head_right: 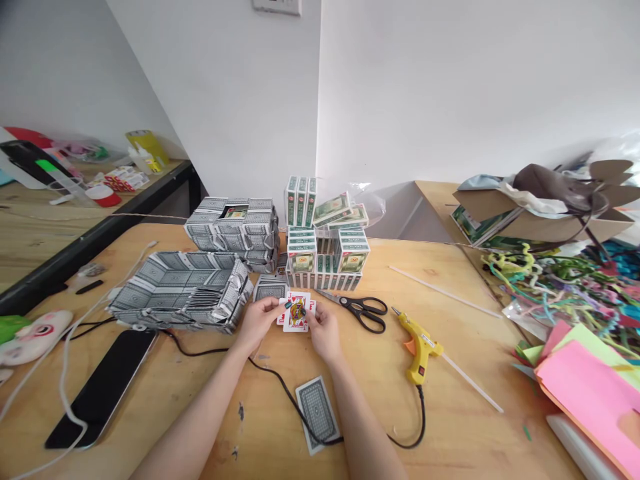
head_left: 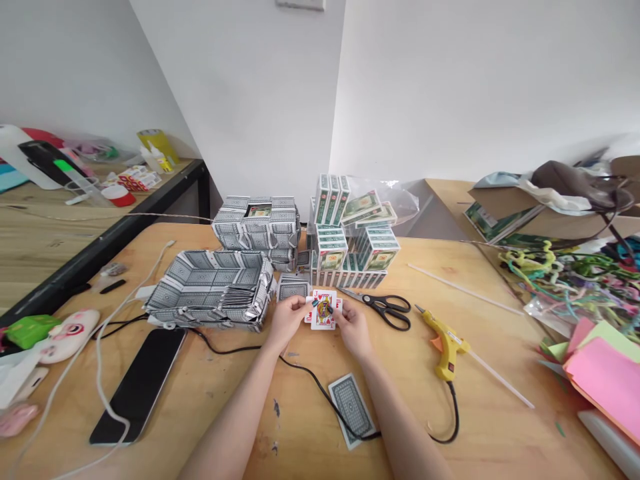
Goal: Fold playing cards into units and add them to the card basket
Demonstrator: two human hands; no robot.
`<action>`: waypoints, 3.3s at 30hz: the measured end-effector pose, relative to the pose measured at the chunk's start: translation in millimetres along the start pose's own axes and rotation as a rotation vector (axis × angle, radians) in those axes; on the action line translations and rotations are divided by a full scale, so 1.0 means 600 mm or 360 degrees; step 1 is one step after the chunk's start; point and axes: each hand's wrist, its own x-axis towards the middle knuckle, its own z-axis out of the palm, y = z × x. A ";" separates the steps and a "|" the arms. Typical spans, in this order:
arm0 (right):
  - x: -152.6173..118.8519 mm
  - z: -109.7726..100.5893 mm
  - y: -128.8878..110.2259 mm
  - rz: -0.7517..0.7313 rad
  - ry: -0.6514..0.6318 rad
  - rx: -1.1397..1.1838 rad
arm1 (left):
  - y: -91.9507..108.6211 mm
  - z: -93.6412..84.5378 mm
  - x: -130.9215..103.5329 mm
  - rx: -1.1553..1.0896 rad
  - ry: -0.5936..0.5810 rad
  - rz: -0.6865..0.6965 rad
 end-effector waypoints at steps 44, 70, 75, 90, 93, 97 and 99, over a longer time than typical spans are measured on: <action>-0.002 -0.010 0.007 0.0034 0.0188 -0.0100 | 0.024 0.016 -0.004 -0.0407 -0.0184 -0.0379; 0.002 -0.008 0.002 0.0066 0.0255 0.0038 | 0.027 0.025 -0.003 -0.0413 -0.0137 -0.0300; 0.003 -0.010 -0.006 0.0062 0.0168 0.0072 | 0.027 0.002 -0.005 -0.0630 -0.0395 -0.0363; 0.001 -0.018 0.009 0.0011 0.0121 -0.0085 | 0.020 -0.002 0.005 -0.0742 -0.0390 -0.0462; 0.001 -0.020 0.010 0.0007 0.0118 -0.0119 | 0.020 0.000 0.007 -0.0646 -0.0369 -0.0446; 0.000 -0.020 0.006 0.0002 0.0132 -0.0191 | 0.019 0.006 0.007 -0.0521 -0.0292 -0.0407; -0.001 -0.018 0.005 0.0003 0.0139 -0.0208 | 0.018 0.010 0.006 -0.0451 -0.0237 -0.0364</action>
